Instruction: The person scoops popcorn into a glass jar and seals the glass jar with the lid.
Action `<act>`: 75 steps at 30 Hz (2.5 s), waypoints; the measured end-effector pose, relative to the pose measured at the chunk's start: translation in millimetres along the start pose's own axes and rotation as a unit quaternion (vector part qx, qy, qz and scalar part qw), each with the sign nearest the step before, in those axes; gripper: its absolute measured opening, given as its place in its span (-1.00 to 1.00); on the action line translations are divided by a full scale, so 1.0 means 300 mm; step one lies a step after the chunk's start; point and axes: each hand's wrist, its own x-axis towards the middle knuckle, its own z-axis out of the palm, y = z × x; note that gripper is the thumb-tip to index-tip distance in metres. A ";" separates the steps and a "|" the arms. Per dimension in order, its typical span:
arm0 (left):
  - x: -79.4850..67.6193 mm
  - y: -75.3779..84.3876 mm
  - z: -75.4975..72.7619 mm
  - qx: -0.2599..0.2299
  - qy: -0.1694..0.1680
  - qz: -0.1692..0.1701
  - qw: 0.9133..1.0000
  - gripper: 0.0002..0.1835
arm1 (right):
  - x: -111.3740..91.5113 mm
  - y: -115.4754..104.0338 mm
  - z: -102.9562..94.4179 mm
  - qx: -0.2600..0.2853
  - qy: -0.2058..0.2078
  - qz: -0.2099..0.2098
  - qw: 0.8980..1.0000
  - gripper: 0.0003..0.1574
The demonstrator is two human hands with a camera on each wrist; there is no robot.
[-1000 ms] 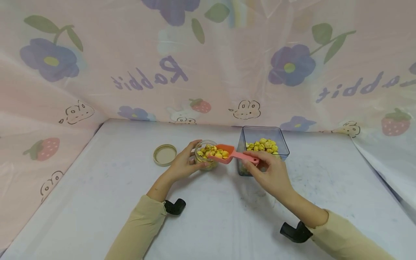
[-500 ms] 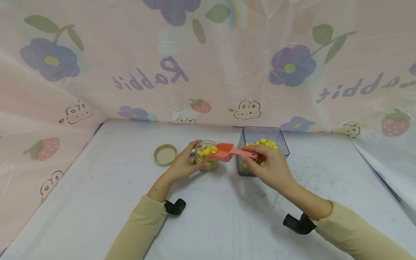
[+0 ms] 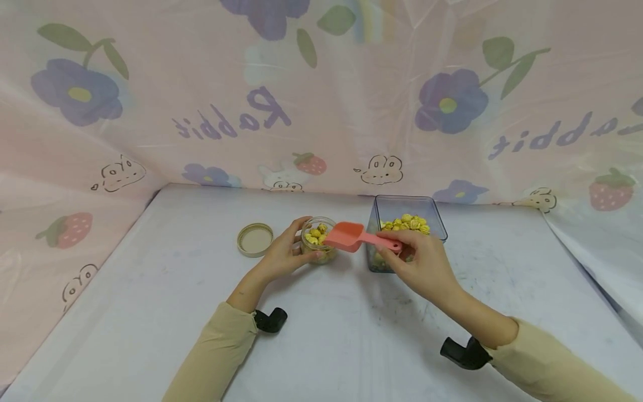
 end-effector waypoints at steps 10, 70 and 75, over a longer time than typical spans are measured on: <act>0.001 -0.003 0.004 -0.009 0.000 0.005 1.000 -0.13 | -0.059 0.053 0.034 0.009 0.013 -0.004 1.000 -0.74; 0.077 0.203 0.109 0.130 0.045 0.081 0.987 0.09 | -0.077 0.103 -0.174 0.016 0.129 0.003 0.991 -0.59; 0.089 0.222 0.131 0.121 0.038 0.089 0.988 0.09 | -0.090 0.114 -0.204 -0.012 0.133 0.008 0.991 -0.61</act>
